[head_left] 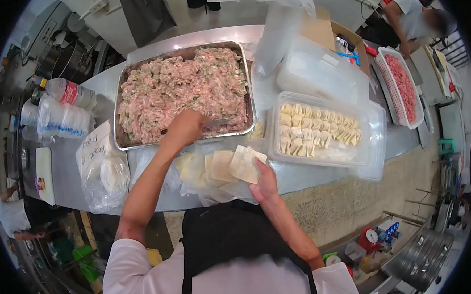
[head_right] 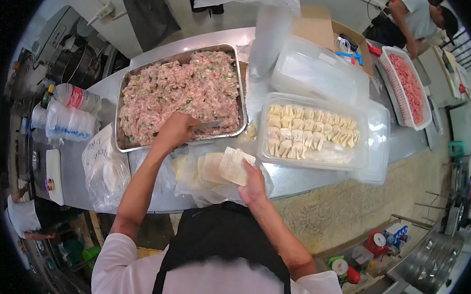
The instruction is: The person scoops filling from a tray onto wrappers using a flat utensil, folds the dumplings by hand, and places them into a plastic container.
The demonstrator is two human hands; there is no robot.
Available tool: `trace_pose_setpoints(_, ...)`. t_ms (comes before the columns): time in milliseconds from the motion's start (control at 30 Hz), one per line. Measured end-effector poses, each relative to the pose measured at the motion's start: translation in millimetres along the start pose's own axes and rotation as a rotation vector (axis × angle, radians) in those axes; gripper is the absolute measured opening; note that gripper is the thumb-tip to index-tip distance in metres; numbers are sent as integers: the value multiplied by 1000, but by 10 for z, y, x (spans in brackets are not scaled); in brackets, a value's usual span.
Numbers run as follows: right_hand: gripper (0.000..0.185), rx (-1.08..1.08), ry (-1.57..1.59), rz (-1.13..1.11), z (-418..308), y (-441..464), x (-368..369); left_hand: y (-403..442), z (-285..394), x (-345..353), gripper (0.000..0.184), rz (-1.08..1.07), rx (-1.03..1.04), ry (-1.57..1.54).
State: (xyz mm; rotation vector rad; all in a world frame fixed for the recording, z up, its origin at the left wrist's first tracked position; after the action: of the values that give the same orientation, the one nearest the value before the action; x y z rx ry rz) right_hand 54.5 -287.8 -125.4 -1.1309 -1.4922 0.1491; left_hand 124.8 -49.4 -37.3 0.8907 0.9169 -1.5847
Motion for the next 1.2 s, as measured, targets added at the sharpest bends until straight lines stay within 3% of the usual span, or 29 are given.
trace_pose_setpoints(133, 45, 11, 33, -14, 46, -40, 26, 28, 164, 249, 45, -17, 135, 133)
trace_pose_setpoints(233, 45, -25, 50, 0, -1, -35, -1, -53, 208, -11, 43, 48, 230, -79)
trace_pose_setpoints(300, 45, -43, 61, -14, -7, -22, 6, -193, 63, -71, 42, -72, -14, -477)
trace_pose_setpoints(333, 45, -53, 80, -27, -18, -13, 49, -262, 110, -161, 42, -76, -7, -473)
trace_pose_setpoints(400, 46, -67, 104, -35, -53, -10, 145, -486, 60, -183, 43, -49, -189, -693)
trace_pose_setpoints(500, 48, -35, 193, -133, -116, 30, 386, -758, 140, -140, 40, 97, -19, -772)
trace_pose_setpoints(533, 47, -30, 250, -269, -145, 53, 512, -827, 221, -43, 40, 90, -18, -769)
trace_pose_setpoints(567, 46, -26, 304, -406, -177, 60, 637, -874, 386, -91, 36, 250, 98, -622)
trace_pose_setpoints(600, 46, -27, 309, -408, -195, 93, 679, -965, 549, -140, 33, 407, 212, -471)
trace_pose_setpoints(633, 44, -52, 291, -301, -214, 144, 640, -1028, 597, -62, 26, 398, 173, -274)
trace_pose_setpoints(767, 40, -121, 351, -10, -209, 130, 468, -1352, 670, -261, 26, 355, 44, -293)
trace_pose_setpoints(933, 37, -130, 258, -71, -170, 201, 404, -1258, 842, -153, 35, 406, 196, -354)
trace_pose_setpoints(1033, 40, -176, 252, -14, -282, 118, 342, -1181, 603, -223, 41, 212, 152, -247)
trace_pose_setpoints(1200, 43, -110, 238, 63, -146, 64, 109, -719, 310, -524, 27, 192, 73, 73)
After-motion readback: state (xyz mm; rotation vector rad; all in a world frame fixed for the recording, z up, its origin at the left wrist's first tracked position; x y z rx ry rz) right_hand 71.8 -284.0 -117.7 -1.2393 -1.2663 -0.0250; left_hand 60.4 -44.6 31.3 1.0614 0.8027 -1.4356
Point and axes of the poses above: each hand's wrist, its own y-axis towards the middle knuckle, its own x-axis out of the palm, z = x × y, the point moved 9 cm from there along y, towards the middle knuckle, and after that the axes turned 10 degrees about x, right-handed, at the moved point
